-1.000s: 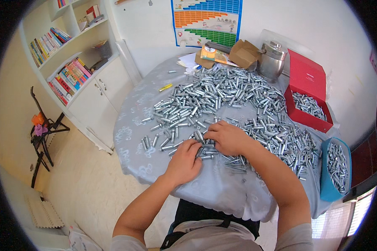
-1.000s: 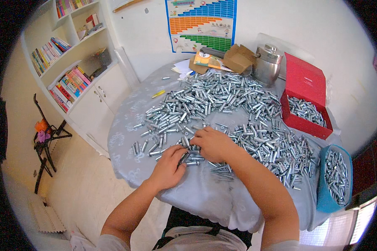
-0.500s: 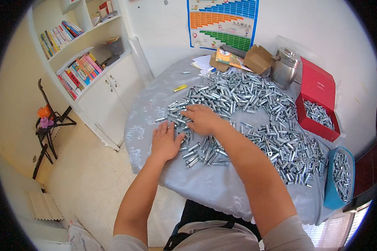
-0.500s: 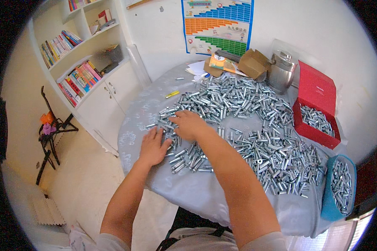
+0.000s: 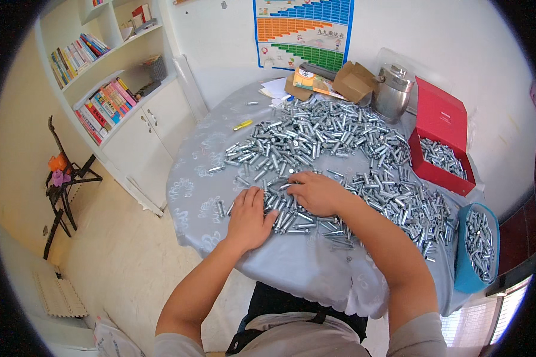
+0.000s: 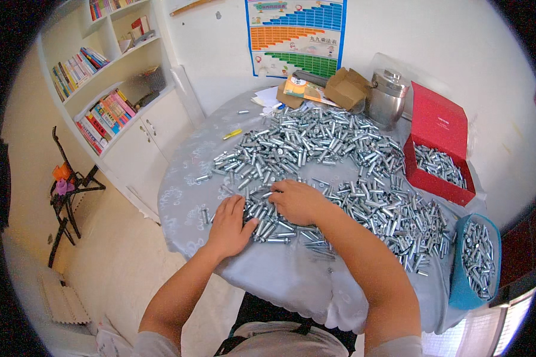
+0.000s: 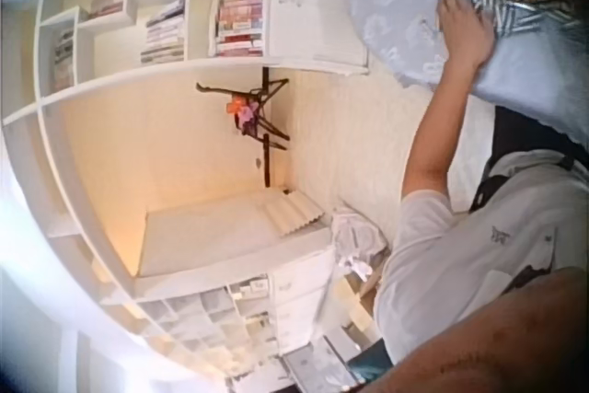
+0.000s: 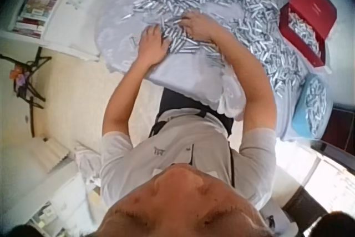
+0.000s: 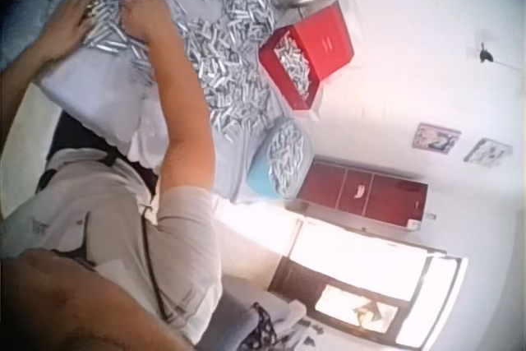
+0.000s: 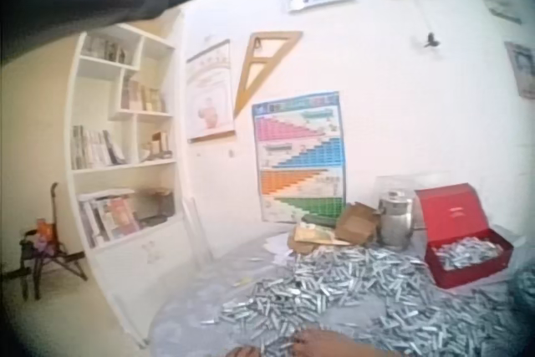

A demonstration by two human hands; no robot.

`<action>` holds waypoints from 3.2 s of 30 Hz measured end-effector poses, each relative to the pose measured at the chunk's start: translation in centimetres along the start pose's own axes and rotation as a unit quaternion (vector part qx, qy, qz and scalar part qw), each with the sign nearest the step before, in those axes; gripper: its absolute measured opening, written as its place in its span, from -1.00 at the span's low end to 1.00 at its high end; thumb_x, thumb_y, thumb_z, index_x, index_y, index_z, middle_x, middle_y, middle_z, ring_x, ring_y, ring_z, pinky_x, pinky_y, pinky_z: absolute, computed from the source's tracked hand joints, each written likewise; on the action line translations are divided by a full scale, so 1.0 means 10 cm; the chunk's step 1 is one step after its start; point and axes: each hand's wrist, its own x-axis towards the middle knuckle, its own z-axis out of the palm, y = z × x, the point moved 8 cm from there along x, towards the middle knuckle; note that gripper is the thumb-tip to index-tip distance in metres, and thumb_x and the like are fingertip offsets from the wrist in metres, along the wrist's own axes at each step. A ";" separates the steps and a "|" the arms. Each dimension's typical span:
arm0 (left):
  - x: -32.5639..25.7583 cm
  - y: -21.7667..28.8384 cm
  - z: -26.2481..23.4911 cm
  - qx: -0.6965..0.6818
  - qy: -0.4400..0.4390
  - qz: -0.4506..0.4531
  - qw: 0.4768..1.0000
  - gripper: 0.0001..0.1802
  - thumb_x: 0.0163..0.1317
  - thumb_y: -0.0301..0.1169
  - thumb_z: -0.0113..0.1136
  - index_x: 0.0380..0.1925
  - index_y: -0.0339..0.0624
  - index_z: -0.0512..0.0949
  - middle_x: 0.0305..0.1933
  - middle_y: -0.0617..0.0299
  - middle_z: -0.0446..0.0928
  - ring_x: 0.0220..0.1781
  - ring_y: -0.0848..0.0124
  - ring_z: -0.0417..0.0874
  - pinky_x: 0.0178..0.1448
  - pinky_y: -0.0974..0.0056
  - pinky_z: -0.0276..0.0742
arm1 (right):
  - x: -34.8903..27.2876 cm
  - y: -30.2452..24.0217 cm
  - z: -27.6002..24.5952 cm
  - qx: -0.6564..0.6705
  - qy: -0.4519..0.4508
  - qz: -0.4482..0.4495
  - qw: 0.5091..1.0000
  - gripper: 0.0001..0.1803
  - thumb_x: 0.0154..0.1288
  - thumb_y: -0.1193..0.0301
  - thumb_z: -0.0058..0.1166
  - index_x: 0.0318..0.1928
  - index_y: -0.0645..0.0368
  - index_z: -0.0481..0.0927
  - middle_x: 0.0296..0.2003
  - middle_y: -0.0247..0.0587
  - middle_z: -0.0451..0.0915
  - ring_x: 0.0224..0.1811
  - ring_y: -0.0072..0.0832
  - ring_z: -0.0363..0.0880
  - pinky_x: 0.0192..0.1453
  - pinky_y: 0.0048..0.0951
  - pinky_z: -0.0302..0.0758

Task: The person sits at a table covered with metal fasteners and repeatedly picks up a bolt and a nut, screwing them together by hand. The person then places the assembled fastener into a red box on the right side of the table. This repetitive assembly process continues throughout the video.

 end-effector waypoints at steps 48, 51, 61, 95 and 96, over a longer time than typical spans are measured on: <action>-0.08 -0.16 -0.12 0.006 -0.141 -0.024 0.990 0.19 0.06 0.28 0.30 0.45 -0.37 0.11 0.51 -0.36 0.06 0.60 -0.12 0.00 0.62 -0.12 -0.24 | -0.25 0.28 -0.36 0.065 0.114 0.038 0.991 -0.70 0.31 0.35 0.01 -0.03 0.15 0.67 -0.05 -0.04 0.59 0.03 -0.06 0.56 0.13 -0.09 0.51; -0.19 0.02 -0.04 0.059 -0.218 0.036 0.974 0.59 -0.34 0.44 0.44 0.47 -0.51 -0.05 0.55 -0.46 -0.18 0.63 -0.22 -0.21 0.63 -0.15 -0.34 | 0.09 0.25 -0.23 0.038 0.108 0.025 0.993 -0.61 0.33 0.28 0.04 0.14 0.00 0.64 0.15 -0.07 0.55 0.23 -0.08 0.47 0.34 -0.11 0.37; -0.15 0.32 0.12 -0.015 -0.166 0.076 0.983 0.44 -0.14 0.33 0.43 0.45 -0.52 -0.04 0.53 -0.44 -0.15 0.58 -0.32 -0.14 0.60 -0.13 -0.12 | 0.03 0.27 0.01 0.008 0.058 0.046 0.997 -0.62 0.31 0.14 0.10 -0.02 0.13 0.60 0.13 -0.11 0.48 0.24 -0.11 0.41 0.32 -0.14 0.38; 0.63 0.63 0.32 0.044 -0.070 -0.047 0.995 -0.46 0.41 0.04 -0.02 0.19 -0.06 0.57 0.41 0.07 0.38 0.50 0.12 0.25 0.58 -0.27 -0.34 | -1.27 -0.01 -0.51 -0.019 0.166 0.167 0.972 -0.85 0.08 0.36 0.24 -0.35 0.13 0.62 -0.26 -0.20 0.54 -0.09 -0.19 0.52 0.04 -0.14 0.43; 0.64 0.64 0.28 0.040 -0.037 -0.026 0.998 -0.49 0.42 -0.01 0.00 0.18 -0.07 0.57 0.39 0.07 0.39 0.49 0.12 0.26 0.58 -0.25 -0.29 | -1.33 0.03 -0.58 0.000 0.186 0.172 0.968 -0.85 0.09 0.36 0.22 -0.34 0.15 0.62 -0.28 -0.17 0.55 -0.11 -0.16 0.54 0.03 -0.13 0.44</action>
